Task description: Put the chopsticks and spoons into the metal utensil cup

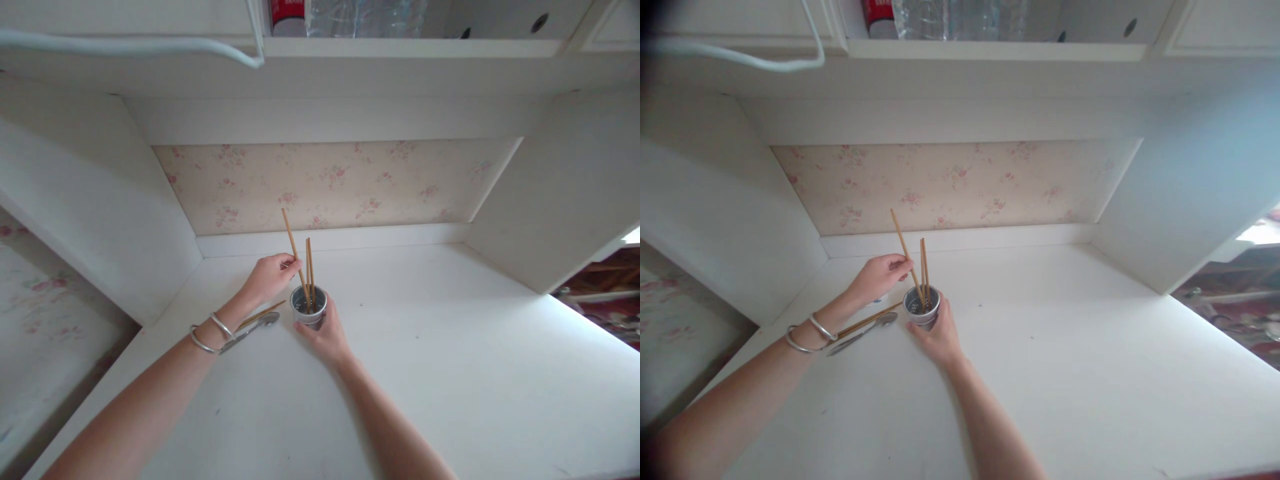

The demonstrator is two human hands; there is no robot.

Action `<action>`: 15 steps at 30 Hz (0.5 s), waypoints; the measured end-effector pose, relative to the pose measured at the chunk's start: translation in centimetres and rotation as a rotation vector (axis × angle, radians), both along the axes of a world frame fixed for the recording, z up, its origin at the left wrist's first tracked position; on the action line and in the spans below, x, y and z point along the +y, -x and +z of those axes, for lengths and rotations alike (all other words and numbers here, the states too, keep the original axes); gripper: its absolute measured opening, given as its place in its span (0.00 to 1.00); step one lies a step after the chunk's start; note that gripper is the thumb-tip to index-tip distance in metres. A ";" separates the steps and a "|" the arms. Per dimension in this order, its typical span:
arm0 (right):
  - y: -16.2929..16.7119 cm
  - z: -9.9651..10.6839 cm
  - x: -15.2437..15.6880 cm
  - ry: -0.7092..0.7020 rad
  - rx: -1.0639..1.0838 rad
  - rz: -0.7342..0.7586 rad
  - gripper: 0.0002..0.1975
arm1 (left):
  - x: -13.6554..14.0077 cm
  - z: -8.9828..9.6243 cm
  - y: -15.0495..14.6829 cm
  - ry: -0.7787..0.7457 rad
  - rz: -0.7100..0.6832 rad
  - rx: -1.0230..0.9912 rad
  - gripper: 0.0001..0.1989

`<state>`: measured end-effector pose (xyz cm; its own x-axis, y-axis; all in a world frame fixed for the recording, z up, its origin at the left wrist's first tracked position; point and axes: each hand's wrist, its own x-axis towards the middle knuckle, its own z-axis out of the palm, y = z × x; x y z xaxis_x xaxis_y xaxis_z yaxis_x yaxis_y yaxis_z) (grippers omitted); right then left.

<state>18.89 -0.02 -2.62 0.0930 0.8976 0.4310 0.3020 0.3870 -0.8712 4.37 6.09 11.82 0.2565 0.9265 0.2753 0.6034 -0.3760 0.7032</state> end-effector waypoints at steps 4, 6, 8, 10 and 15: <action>0.0 0.1 0.0 0.003 0.000 0.003 0.40 | 0.6 -2.7 -0.2 0.020 0.012 0.027 0.13; 0.0 0.2 0.0 0.006 0.000 -0.001 0.40 | 0.7 -3.7 -0.2 0.053 0.027 0.023 0.13; 0.0 0.2 -0.1 0.013 -0.002 0.000 0.40 | 0.8 -4.4 -0.3 0.079 0.024 0.025 0.13; -0.1 0.3 -0.1 0.022 -0.001 0.000 0.40 | 1.0 -4.6 -0.4 0.094 0.014 0.027 0.14; -0.1 0.2 -0.1 0.023 0.006 0.009 0.40 | 1.2 -4.6 -0.6 0.092 -0.053 -0.022 0.18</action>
